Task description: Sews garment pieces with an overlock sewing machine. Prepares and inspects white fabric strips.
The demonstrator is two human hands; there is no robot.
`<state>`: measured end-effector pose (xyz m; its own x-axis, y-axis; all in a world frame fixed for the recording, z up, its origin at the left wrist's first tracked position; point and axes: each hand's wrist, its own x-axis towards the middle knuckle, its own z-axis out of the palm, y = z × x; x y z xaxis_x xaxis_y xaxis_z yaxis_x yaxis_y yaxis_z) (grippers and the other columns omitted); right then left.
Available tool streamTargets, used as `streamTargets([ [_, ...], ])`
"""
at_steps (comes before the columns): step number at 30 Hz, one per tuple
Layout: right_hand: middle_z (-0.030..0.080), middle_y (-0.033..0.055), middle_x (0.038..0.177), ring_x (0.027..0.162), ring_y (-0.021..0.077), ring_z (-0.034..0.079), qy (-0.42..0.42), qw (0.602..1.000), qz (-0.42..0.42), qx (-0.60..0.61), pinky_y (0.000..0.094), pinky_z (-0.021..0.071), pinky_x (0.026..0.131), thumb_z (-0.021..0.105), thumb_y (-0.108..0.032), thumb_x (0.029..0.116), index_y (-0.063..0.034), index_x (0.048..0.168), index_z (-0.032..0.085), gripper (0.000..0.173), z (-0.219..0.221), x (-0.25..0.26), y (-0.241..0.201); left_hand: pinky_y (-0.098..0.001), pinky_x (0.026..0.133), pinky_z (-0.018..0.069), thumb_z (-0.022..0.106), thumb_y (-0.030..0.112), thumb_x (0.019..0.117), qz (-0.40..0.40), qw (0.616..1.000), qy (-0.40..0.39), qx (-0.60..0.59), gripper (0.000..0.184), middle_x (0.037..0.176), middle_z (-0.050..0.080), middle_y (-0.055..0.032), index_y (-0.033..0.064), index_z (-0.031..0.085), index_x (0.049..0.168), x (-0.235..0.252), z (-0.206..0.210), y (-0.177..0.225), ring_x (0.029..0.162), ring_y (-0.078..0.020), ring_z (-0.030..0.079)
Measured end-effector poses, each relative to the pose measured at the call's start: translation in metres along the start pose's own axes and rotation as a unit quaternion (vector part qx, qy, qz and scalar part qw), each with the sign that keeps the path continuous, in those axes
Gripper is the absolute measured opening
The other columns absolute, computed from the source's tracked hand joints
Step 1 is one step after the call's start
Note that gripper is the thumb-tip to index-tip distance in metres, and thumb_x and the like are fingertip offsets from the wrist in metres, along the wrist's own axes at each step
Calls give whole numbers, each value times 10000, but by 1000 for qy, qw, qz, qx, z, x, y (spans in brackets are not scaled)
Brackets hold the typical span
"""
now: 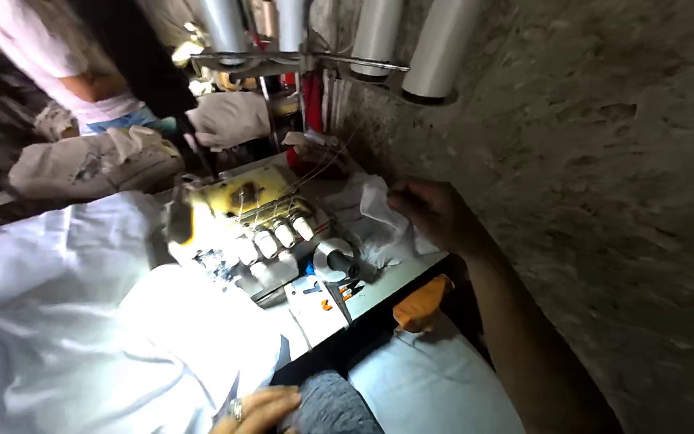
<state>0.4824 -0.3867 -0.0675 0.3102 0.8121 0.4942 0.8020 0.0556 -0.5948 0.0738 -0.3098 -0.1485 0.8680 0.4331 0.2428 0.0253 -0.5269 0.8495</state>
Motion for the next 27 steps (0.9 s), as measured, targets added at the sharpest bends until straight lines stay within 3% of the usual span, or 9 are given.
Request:
streamTargets([
  [3, 667, -115, 826, 720, -72, 613, 1, 995, -40, 91, 120, 541, 661, 624, -243, 1014, -122, 1001, 700, 143, 25, -32, -60, -267, 1043, 540, 741, 305, 954, 113, 985, 124, 29, 340, 1314, 679, -36, 113, 710, 1233, 41, -9, 46, 1242, -93, 622],
  [7, 709, -163, 934, 845, -105, 642, -27, 970, -83, 228, 97, 552, 767, 597, -243, 1042, -152, 1050, 705, 142, 68, -69, -128, -253, 989, 526, 767, 328, 928, 162, 937, 294, 94, 279, 1197, 708, -73, 95, 756, 1081, 62, -2, 73, 1169, -114, 635],
  [10, 691, -172, 917, 813, -135, 611, -22, 956, -83, 281, 60, 521, 722, 580, -247, 1047, -156, 1054, 690, 143, 97, -92, -160, -218, 924, 549, 772, 238, 926, 156, 928, 329, 84, 159, 1109, 707, -52, 87, 725, 932, 34, -8, 76, 1080, -80, 652],
  [12, 676, -171, 900, 790, -138, 596, -22, 942, -63, 328, 54, 505, 693, 573, -268, 1053, -168, 1060, 686, 151, 120, -107, -168, -190, 940, 545, 785, 284, 915, 131, 936, 321, 69, 203, 1158, 685, -18, 109, 714, 989, 8, -16, 76, 1111, -47, 637],
  [14, 681, -163, 920, 806, -129, 607, -32, 929, -49, 365, 58, 513, 709, 577, -264, 1051, -167, 1072, 683, 146, 140, -120, -173, -230, 985, 533, 796, 358, 894, 80, 949, 300, 63, 327, 1209, 685, -26, 112, 733, 1100, -14, -21, 67, 1171, -77, 621],
  [18, 682, -146, 918, 800, -118, 606, -89, 898, -32, 430, 57, 507, 712, 581, -238, 1052, -158, 1087, 685, 136, 167, -129, -178, -183, 911, 555, 778, 288, 920, 80, 945, 310, 75, 189, 1164, 687, -18, 115, 732, 981, -38, -25, 44, 1084, -48, 643],
  [21, 701, -94, 826, 682, -42, 643, -157, 816, 97, 547, 146, 563, 619, 575, -254, 1055, -172, 1058, 732, 177, 180, -133, -184, -237, 984, 530, 760, 251, 942, 113, 928, 332, 126, 130, 1156, 714, -1, 145, 773, 1016, -47, -27, 33, 1159, -104, 627],
  [24, 710, -42, 776, 641, 17, 663, -262, 660, 239, 662, 201, 577, 600, 561, -309, 1060, -169, 998, 736, 232, 193, -136, -188, -261, 1016, 481, 727, 207, 967, 147, 906, 349, 191, 118, 1165, 719, 26, 176, 763, 1075, -49, -26, 20, 1178, -119, 605],
  [27, 673, -55, 760, 635, 6, 616, -325, 520, 283, 737, 179, 517, 588, 535, -350, 1068, -176, 992, 728, 271, 207, -143, -187, -292, 1039, 469, 719, 206, 971, 155, 900, 353, 205, 109, 1183, 721, 36, 185, 760, 1070, -52, -25, 9, 1194, -132, 603],
])
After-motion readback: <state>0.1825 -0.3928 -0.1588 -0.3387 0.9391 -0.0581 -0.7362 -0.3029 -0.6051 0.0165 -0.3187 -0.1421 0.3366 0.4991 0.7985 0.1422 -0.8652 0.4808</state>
